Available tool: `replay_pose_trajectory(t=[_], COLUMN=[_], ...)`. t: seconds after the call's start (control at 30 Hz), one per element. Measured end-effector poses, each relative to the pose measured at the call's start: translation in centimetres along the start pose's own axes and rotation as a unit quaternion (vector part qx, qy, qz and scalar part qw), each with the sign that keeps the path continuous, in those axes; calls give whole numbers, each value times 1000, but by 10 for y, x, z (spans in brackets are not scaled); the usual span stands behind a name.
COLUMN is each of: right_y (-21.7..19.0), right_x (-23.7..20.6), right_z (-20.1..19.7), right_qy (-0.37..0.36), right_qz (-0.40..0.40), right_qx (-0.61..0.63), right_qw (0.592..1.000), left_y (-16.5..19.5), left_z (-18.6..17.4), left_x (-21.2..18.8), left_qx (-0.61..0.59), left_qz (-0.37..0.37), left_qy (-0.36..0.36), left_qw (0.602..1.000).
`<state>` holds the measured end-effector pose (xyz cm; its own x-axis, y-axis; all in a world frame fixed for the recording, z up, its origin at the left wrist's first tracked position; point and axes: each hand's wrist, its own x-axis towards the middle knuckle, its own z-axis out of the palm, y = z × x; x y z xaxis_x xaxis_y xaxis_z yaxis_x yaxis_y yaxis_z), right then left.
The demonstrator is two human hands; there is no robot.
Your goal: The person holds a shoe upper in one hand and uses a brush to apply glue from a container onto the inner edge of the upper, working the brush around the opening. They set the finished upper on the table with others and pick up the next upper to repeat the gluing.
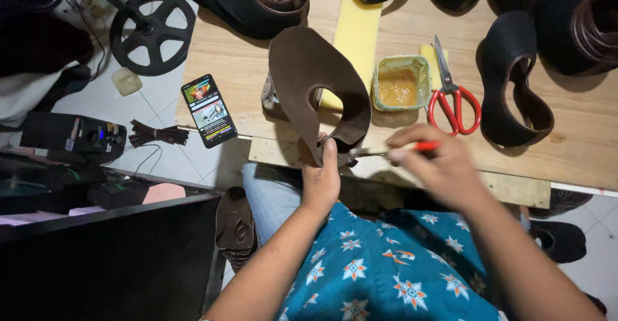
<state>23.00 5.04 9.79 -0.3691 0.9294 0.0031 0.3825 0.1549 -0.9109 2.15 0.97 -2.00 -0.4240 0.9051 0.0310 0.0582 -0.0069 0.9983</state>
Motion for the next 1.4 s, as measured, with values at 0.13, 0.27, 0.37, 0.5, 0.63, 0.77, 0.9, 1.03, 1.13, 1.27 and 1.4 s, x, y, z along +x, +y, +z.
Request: replay_pose_trajectory(t=[0.13,0.27,0.37,0.5,0.63,0.77,0.9,1.03,1.13,1.27,1.4], right_y=[9,21,28,30,24,23,28,29,26,26,31], right_x=[17,34,38,27,11,17,26,23,11,1,10], right_z=[44,55,44,21,20,42,45,18,4,14,40], right_qy=[-32,-33,-126,-72,-10,-1,-48,-69,-21,23,-9], right_qz=[-90,-149,228,43,-32,-159,-113,-18,-28,-131,-179], right_qx=[-67,-73,70,50,41,-51,-72,-117,-84,-12,-77], right_qw=[993,986,963,995,999,986,990,991,996,991,981], left_y=[1,5,5,6,10,15,14,12,11,12,15], left_z=[1,-2,-2,1,5,10,17,23,24,26,28], left_x=[2,4,5,10,18,19,17,18,18,17,21], left_qx=[23,9,4,94,158,145,189,212,221,217,234], left_qz=[7,-60,-26,-28,-93,-55,-13,-17,-7,-5,-20], left_qy=[-20,-42,-20,-15,-19,-25,7,31,38,31,32], left_qw=[1000,997,999,995,983,988,982,977,974,976,972])
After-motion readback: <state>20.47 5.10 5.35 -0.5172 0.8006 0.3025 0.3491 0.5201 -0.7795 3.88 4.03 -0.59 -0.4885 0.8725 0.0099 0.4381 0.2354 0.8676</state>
